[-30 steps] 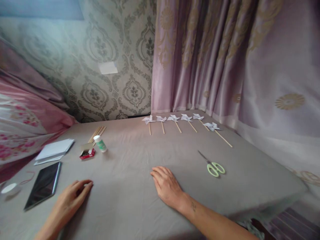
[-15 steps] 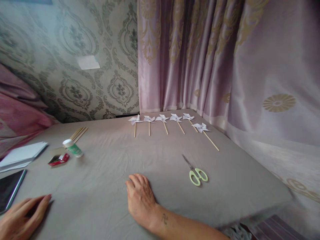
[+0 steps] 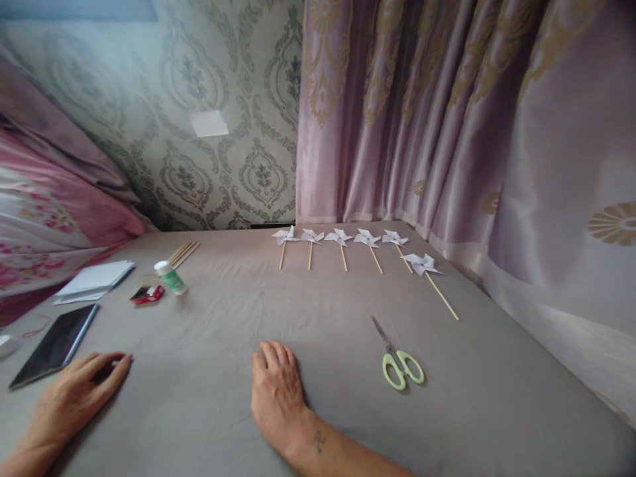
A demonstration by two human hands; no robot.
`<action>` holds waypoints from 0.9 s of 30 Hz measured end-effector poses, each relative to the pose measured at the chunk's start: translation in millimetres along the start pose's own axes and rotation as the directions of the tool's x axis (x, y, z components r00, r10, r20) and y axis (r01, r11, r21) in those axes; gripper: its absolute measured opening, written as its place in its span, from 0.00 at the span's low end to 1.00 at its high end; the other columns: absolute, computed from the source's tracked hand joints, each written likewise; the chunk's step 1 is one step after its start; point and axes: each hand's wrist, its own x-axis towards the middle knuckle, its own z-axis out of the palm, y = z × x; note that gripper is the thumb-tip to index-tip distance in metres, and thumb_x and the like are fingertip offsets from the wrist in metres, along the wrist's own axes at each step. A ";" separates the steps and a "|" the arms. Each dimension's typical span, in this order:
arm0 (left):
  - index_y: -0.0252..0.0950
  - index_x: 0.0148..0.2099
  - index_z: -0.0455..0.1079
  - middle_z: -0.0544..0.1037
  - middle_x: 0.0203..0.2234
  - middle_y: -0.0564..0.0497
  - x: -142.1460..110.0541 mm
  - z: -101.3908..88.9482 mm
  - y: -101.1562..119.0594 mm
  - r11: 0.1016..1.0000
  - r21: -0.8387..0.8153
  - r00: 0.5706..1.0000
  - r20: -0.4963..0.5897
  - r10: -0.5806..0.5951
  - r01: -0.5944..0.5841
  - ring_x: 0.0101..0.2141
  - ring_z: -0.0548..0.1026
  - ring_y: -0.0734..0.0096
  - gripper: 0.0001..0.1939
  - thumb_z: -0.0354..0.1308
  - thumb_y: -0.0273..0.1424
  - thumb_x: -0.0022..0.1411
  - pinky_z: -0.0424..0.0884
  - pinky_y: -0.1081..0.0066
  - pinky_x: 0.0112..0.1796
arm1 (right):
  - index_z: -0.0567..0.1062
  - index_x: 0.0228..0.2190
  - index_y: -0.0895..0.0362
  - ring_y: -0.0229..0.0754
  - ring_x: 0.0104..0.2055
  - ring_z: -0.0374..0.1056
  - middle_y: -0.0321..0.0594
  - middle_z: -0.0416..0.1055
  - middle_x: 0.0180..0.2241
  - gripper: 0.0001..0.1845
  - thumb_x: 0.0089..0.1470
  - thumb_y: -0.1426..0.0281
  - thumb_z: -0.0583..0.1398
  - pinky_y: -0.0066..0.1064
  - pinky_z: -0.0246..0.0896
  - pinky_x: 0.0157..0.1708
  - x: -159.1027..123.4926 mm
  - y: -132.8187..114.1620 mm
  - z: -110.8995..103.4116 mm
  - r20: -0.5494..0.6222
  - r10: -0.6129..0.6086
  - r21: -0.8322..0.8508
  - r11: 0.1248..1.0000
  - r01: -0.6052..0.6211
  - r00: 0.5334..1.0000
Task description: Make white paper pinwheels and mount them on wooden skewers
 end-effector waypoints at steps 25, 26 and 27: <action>0.32 0.19 0.71 0.65 0.12 0.56 42.9 -10.5 -17.6 0.977 -0.192 0.988 0.143 -0.062 0.089 0.18 0.60 0.79 0.19 0.56 0.41 0.53 0.53 0.76 0.22 | 0.74 0.42 0.62 0.48 0.45 0.70 0.50 0.76 0.43 0.21 0.65 0.68 0.44 0.40 0.61 0.44 -12.7 28.3 21.4 -0.263 -0.356 -0.165 0.932 0.322 0.897; 0.32 0.21 0.72 0.66 0.12 0.55 53.9 -12.9 -22.4 0.972 -0.205 0.989 0.119 -0.093 0.116 0.18 0.61 0.78 0.19 0.55 0.41 0.54 0.53 0.76 0.22 | 0.74 0.41 0.61 0.48 0.44 0.70 0.50 0.76 0.42 0.21 0.65 0.67 0.44 0.39 0.62 0.43 -12.3 29.6 22.6 -0.274 -0.368 -0.173 0.928 0.330 0.889; 0.31 0.23 0.74 0.67 0.13 0.55 64.6 -15.2 -27.9 0.966 -0.216 0.988 0.092 -0.127 0.145 0.19 0.63 0.77 0.19 0.54 0.41 0.54 0.54 0.76 0.22 | 0.74 0.41 0.61 0.48 0.44 0.70 0.49 0.76 0.42 0.21 0.65 0.67 0.44 0.39 0.62 0.43 -12.0 31.0 23.7 -0.280 -0.376 -0.180 0.924 0.337 0.883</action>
